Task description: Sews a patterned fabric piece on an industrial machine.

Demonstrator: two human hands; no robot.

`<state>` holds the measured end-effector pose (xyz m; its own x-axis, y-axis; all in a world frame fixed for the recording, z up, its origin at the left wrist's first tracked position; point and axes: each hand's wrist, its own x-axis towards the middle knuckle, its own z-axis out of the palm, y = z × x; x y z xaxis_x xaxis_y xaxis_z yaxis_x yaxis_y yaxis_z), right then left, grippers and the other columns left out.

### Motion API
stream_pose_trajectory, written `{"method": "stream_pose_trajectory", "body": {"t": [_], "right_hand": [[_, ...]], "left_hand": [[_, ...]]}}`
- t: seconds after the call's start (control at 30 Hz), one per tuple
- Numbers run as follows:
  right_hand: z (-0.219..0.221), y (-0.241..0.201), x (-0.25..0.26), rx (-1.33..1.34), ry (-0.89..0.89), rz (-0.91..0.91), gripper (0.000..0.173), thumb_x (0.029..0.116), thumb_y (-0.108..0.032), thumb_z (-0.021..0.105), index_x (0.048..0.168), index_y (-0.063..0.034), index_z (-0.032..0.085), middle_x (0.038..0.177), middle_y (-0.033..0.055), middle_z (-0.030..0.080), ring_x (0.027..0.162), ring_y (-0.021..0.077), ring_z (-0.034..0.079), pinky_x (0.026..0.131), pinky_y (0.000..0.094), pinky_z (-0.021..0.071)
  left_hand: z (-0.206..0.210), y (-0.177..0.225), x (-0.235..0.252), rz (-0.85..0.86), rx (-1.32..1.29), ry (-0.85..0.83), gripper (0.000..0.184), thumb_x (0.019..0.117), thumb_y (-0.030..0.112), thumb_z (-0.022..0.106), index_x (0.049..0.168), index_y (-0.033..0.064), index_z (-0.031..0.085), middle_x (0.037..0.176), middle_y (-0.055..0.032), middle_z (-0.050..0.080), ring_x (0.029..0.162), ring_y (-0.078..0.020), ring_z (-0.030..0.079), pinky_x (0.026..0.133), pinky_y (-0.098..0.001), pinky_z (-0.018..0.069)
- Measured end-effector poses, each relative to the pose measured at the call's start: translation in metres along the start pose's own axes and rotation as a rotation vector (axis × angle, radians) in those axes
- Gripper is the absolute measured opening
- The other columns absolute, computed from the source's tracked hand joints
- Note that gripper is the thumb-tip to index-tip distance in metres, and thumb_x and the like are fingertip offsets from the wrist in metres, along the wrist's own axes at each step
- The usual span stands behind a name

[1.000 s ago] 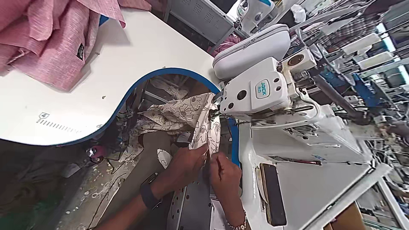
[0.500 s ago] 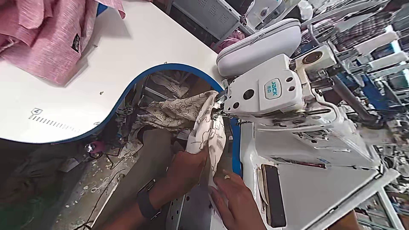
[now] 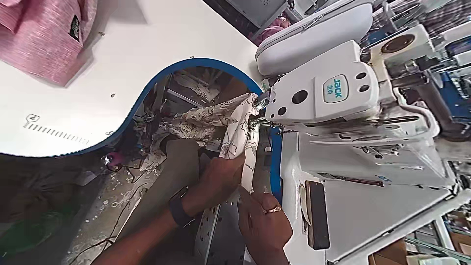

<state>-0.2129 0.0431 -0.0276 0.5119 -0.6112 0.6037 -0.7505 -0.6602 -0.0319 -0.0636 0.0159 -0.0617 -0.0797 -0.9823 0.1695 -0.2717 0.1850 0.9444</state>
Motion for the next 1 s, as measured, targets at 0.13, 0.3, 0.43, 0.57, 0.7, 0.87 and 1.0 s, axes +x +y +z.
{"method": "stream_pose_trajectory", "body": {"t": [0.13, 0.3, 0.43, 0.57, 0.7, 0.87, 1.0], "right_hand": [[0.016, 0.011, 0.007, 0.008, 0.054, 0.017, 0.010, 0.0912, -0.012, 0.066, 0.085, -0.0104, 0.075, 0.085, 0.0113, 0.061, 0.083, 0.0137, 0.060, 0.077, 0.0156, 0.0478], [0.034, 0.020, 0.003, 0.109, 0.121, 0.065, 0.015, 0.0928, -0.007, 0.065, 0.080, -0.0057, 0.072, 0.091, 0.0116, 0.075, 0.092, 0.0107, 0.072, 0.084, 0.0153, 0.0544], [0.037, 0.025, 0.005, 0.151, 0.084, 0.108, 0.016, 0.0929, -0.007, 0.057, 0.080, -0.0037, 0.064, 0.104, 0.0160, 0.077, 0.105, 0.0151, 0.073, 0.092, 0.0204, 0.0544], [0.045, 0.031, 0.024, 0.057, 0.043, 0.158, 0.019, 0.0937, -0.006, 0.053, 0.085, -0.0002, 0.069, 0.106, 0.0183, 0.077, 0.103, 0.0218, 0.073, 0.092, 0.0243, 0.0540], [0.051, 0.031, 0.030, -0.006, -0.044, 0.197, 0.027, 0.0940, -0.007, 0.050, 0.103, 0.0054, 0.072, 0.117, 0.0224, 0.073, 0.114, 0.0351, 0.069, 0.100, 0.0384, 0.0521], [0.051, 0.022, 0.023, -0.004, -0.069, 0.178, 0.032, 0.0944, -0.012, 0.051, 0.109, 0.0089, 0.070, 0.122, 0.0279, 0.069, 0.116, 0.0378, 0.068, 0.099, 0.0380, 0.0523], [0.052, 0.015, 0.022, -0.022, -0.095, 0.138, 0.032, 0.0922, -0.010, 0.049, 0.107, 0.0068, 0.071, 0.124, 0.0284, 0.069, 0.115, 0.0405, 0.068, 0.095, 0.0409, 0.0547]], "left_hand": [[0.006, -0.003, -0.004, 0.035, -0.034, 0.070, 0.025, 0.0993, 0.007, 0.048, 0.097, -0.0025, 0.071, 0.071, -0.0131, 0.065, 0.067, -0.0253, 0.066, 0.064, -0.0412, 0.0517], [0.026, -0.012, -0.008, 0.175, 0.023, 0.334, 0.016, 0.0902, 0.004, 0.061, 0.082, 0.0005, 0.074, 0.066, -0.0073, 0.055, 0.061, -0.0155, 0.056, 0.058, -0.0244, 0.0463], [0.034, -0.020, 0.015, 0.268, 0.116, 0.469, 0.019, 0.0889, 0.007, 0.062, 0.073, 0.0016, 0.070, 0.061, -0.0069, 0.054, 0.057, -0.0174, 0.055, 0.055, -0.0269, 0.0449], [0.035, -0.018, 0.036, 0.259, 0.253, 0.522, 0.015, 0.0884, 0.009, 0.066, 0.076, 0.0041, 0.073, 0.072, -0.0093, 0.063, 0.069, -0.0234, 0.063, 0.059, -0.0317, 0.0504], [0.036, -0.017, 0.041, 0.246, 0.350, 0.499, 0.014, 0.0913, 0.004, 0.063, 0.087, 0.0039, 0.075, 0.100, -0.0136, 0.074, 0.091, -0.0274, 0.071, 0.074, -0.0330, 0.0583], [-0.002, 0.009, 0.034, 0.291, 0.239, 0.379, 0.022, 0.0921, -0.002, 0.058, 0.104, -0.0023, 0.076, 0.111, -0.0180, 0.075, 0.108, -0.0306, 0.072, 0.094, -0.0388, 0.0570], [-0.060, 0.010, 0.070, -0.108, -0.178, 0.172, 0.045, 0.1113, 0.023, 0.035, 0.123, -0.0051, 0.068, 0.109, -0.0170, 0.072, 0.098, -0.0219, 0.068, 0.086, -0.0406, 0.0551]]}}
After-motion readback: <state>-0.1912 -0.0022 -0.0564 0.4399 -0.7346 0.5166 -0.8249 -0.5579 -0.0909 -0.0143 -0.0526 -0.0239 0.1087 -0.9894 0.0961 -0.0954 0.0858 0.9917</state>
